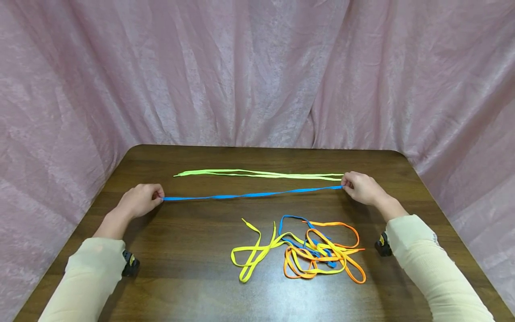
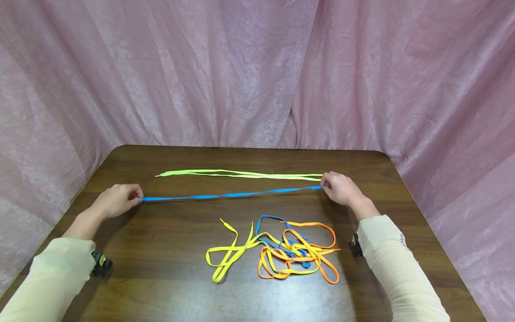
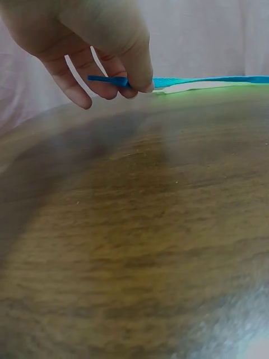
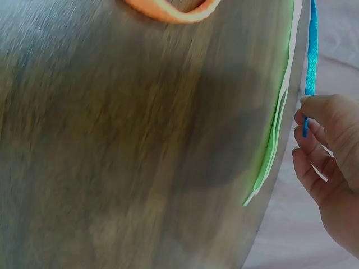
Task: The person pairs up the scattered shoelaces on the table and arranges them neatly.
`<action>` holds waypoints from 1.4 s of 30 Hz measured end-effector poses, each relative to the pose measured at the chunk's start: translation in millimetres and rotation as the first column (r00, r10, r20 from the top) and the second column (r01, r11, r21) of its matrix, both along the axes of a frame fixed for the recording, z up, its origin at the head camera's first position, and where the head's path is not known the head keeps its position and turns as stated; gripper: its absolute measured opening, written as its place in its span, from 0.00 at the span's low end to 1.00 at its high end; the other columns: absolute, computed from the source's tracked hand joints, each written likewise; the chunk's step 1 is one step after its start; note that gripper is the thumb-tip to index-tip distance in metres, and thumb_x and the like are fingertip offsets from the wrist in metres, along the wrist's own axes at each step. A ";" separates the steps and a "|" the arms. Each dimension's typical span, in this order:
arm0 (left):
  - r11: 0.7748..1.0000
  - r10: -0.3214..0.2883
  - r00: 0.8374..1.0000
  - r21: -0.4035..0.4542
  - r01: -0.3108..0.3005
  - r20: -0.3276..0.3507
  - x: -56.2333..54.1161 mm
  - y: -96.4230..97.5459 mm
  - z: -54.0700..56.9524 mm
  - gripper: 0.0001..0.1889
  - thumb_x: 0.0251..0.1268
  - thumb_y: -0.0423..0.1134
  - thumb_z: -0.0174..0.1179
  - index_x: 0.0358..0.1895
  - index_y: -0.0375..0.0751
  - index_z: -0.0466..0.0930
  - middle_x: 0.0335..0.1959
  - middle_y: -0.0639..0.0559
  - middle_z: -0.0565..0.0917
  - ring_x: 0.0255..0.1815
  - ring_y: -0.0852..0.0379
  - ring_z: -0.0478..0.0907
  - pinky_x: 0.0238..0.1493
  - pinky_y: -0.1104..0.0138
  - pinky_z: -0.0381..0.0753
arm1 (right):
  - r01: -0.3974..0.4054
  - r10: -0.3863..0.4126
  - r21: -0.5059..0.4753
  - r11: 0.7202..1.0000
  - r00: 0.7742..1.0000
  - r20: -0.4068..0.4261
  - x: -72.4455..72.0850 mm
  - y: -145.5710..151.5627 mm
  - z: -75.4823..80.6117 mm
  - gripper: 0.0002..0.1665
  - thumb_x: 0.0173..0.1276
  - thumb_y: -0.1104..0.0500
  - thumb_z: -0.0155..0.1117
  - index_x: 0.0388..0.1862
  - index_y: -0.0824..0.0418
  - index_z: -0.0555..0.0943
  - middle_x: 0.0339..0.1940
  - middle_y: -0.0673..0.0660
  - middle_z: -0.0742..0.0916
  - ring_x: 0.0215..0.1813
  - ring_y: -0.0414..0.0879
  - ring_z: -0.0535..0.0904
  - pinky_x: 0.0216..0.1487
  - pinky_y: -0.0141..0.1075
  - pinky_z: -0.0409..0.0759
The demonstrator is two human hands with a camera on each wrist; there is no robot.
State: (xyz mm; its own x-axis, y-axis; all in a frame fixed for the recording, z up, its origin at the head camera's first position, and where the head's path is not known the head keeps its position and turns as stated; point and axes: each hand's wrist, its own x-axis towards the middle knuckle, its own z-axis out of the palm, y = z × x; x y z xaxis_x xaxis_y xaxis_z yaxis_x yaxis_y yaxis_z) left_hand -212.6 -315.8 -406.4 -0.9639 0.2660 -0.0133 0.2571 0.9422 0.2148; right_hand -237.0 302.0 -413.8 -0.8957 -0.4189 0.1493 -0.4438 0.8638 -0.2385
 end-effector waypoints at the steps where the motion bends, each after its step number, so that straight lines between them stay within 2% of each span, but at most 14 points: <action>1: 1.000 -0.002 1.000 -0.001 0.002 0.000 -1.0 0.5 -0.2 0.03 0.55 0.37 0.60 0.28 0.47 0.76 0.23 0.56 0.77 0.26 0.54 0.73 0.26 0.57 0.70 | 0.005 -0.005 0.000 1.000 1.000 0.003 0.6 2.2 -0.2 0.05 0.57 0.68 0.62 0.31 0.60 0.76 0.27 0.52 0.79 0.29 0.44 0.74 0.31 0.40 0.72; 7: 1.000 -0.007 1.000 0.007 0.007 0.001 -7.6 2.6 -1.8 0.02 0.55 0.37 0.60 0.28 0.47 0.77 0.24 0.55 0.77 0.28 0.52 0.74 0.27 0.56 0.71 | 0.027 -0.027 0.011 1.000 1.000 -0.003 2.6 15.1 -1.7 0.04 0.57 0.68 0.61 0.30 0.60 0.77 0.27 0.52 0.78 0.29 0.45 0.73 0.31 0.41 0.71; 17: 0.998 0.029 0.999 0.058 -0.030 0.024 -17.6 3.9 -4.6 0.02 0.58 0.38 0.59 0.30 0.46 0.79 0.27 0.53 0.78 0.29 0.52 0.74 0.29 0.57 0.70 | 0.066 -0.066 0.018 0.998 0.998 0.014 4.1 31.5 -4.9 0.04 0.57 0.68 0.60 0.31 0.61 0.77 0.27 0.52 0.79 0.29 0.45 0.73 0.31 0.41 0.71; 21: 0.997 0.035 0.999 0.062 -0.035 0.008 -22.3 5.7 -6.8 0.02 0.59 0.38 0.58 0.31 0.46 0.80 0.30 0.51 0.80 0.31 0.50 0.75 0.31 0.54 0.72 | 0.071 -0.071 0.005 0.997 0.997 -0.003 2.7 34.8 -4.3 0.04 0.56 0.69 0.60 0.31 0.61 0.77 0.27 0.53 0.79 0.28 0.46 0.73 0.30 0.42 0.71; 26: 0.996 0.064 0.998 0.067 -0.063 -0.014 -28.4 9.9 -7.8 0.04 0.59 0.39 0.57 0.33 0.46 0.81 0.32 0.49 0.81 0.33 0.48 0.76 0.31 0.53 0.72 | 0.084 -0.084 -0.003 0.996 0.996 -0.021 -1.0 37.8 -3.7 0.04 0.56 0.69 0.59 0.31 0.63 0.76 0.26 0.54 0.78 0.28 0.45 0.73 0.30 0.41 0.70; 32: 0.991 0.112 0.993 0.076 -0.110 -0.025 -36.0 16.9 -6.3 0.03 0.59 0.40 0.58 0.31 0.47 0.80 0.29 0.51 0.80 0.31 0.47 0.76 0.27 0.56 0.71 | 0.116 -0.116 0.002 0.993 0.993 -0.031 -5.0 39.6 -4.5 0.03 0.55 0.68 0.58 0.29 0.63 0.75 0.25 0.54 0.78 0.28 0.46 0.73 0.30 0.42 0.70; 38: 0.987 0.148 0.988 0.075 -0.145 -0.036 -41.7 22.1 -7.8 0.03 0.57 0.40 0.59 0.29 0.47 0.78 0.26 0.51 0.79 0.31 0.47 0.75 0.27 0.57 0.70 | 0.149 -0.149 0.035 0.988 0.989 0.005 -8.0 42.5 -9.2 0.03 0.56 0.66 0.58 0.30 0.64 0.75 0.26 0.55 0.78 0.30 0.48 0.74 0.33 0.44 0.71; 42: 0.984 0.165 0.986 0.075 -0.163 -0.016 -45.2 24.8 -10.1 0.03 0.57 0.41 0.59 0.29 0.47 0.78 0.26 0.51 0.79 0.31 0.47 0.75 0.27 0.57 0.70 | 0.167 -0.168 0.044 0.985 0.985 0.027 -9.5 44.3 -14.0 0.03 0.56 0.65 0.58 0.30 0.64 0.75 0.27 0.55 0.78 0.31 0.49 0.74 0.34 0.45 0.71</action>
